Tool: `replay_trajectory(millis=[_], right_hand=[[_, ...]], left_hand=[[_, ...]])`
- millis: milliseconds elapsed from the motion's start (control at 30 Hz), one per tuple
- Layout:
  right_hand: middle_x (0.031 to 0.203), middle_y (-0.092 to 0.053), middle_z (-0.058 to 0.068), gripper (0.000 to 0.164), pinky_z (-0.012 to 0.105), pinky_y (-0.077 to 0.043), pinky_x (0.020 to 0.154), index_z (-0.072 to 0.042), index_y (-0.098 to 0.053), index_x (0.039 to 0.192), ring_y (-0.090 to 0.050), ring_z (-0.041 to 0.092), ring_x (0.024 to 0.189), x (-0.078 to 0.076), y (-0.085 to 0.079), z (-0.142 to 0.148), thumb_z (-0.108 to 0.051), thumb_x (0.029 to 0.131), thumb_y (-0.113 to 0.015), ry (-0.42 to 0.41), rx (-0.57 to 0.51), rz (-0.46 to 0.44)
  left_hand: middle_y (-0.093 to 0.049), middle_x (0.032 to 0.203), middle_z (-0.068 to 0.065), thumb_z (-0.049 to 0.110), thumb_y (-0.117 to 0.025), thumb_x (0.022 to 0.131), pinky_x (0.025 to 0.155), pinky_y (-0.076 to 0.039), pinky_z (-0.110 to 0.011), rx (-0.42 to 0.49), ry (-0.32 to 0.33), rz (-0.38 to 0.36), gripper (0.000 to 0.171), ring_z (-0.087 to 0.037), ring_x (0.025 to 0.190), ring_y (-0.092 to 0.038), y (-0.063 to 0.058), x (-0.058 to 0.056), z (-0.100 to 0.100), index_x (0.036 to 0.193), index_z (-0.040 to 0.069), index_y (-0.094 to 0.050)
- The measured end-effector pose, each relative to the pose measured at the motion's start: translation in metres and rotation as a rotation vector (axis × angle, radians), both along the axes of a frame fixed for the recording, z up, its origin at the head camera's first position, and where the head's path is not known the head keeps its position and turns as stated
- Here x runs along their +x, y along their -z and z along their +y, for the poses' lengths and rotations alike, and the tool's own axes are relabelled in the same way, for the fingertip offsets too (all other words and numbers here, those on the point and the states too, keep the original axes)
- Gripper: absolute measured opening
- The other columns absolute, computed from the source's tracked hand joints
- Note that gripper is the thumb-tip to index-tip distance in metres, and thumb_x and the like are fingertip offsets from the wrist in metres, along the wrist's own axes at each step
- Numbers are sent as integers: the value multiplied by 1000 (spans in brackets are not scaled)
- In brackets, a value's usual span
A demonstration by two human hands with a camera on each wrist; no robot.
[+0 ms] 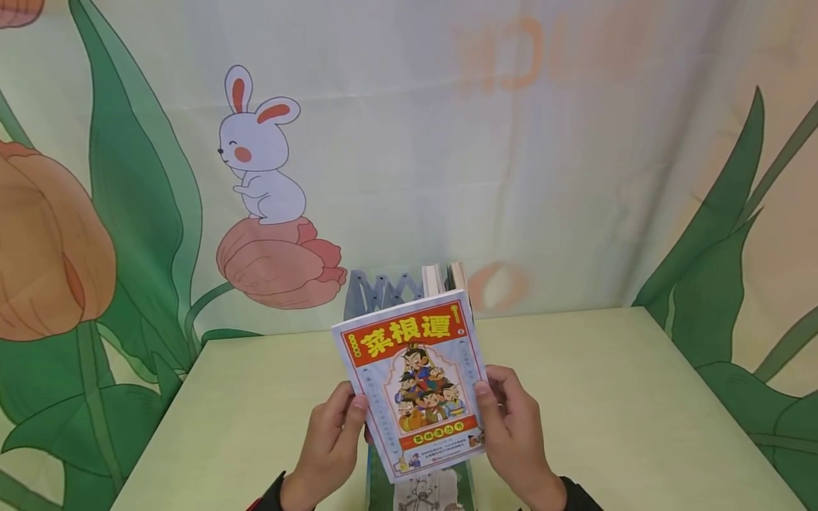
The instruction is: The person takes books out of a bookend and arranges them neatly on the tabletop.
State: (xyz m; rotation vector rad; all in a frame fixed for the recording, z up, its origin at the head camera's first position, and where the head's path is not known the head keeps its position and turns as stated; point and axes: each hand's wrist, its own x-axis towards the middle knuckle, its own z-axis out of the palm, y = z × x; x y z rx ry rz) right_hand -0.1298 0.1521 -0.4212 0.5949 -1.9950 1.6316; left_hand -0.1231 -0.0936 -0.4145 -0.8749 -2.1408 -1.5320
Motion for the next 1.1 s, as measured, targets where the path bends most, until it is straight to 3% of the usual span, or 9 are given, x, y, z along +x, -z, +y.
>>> replay_trajectory(millis=[267, 433, 633, 900, 1100], right_hand=[[89, -64, 7, 19, 29, -54, 51, 0, -57, 115, -64, 9, 67, 3, 5, -3, 6, 98, -48, 23, 9, -37], [88, -64, 6, 16, 30, -56, 52, -1, -58, 113, -65, 8, 67, 5, 6, -3, 2, 99, -51, 51, 33, -87], [86, -63, 6, 20, 29, -56, 53, -2, -58, 115, -66, 8, 69, 6, 5, -2, 4, 97, -53, 28, 38, -68], [97, -64, 6, 40, 26, -55, 59, -5, -55, 133, -65, 4, 78, 6, 7, 0, 2, 94, -60, 39, 109, -129], [94, -62, 6, 56, 26, -55, 58, -17, -47, 145, -66, 6, 73, 8, 7, 0, 0, 94, -61, 31, 129, -168]], left_hand=[[-69, 100, -18, 3, -40, 104, 50, -52, -23, 48, 18, -110, 24, -6, 69, -64, 1, -2, -3, 125, 2, -50], [-70, 97, -18, 6, -39, 105, 48, -52, -25, 60, 27, -131, 23, -5, 66, -64, 2, -3, -4, 124, 3, -51], [-70, 99, -15, 9, -40, 105, 49, -52, -26, 58, 10, -166, 24, -6, 68, -64, 5, -4, -6, 126, 4, -51], [-70, 101, -19, 15, -39, 107, 63, -58, -28, 48, -2, -253, 26, -9, 77, -68, 6, -5, -9, 123, 0, -53], [-69, 96, -20, 20, -40, 107, 55, -54, -26, 51, 14, -350, 30, -8, 70, -65, 7, -4, -11, 124, 0, -53]])
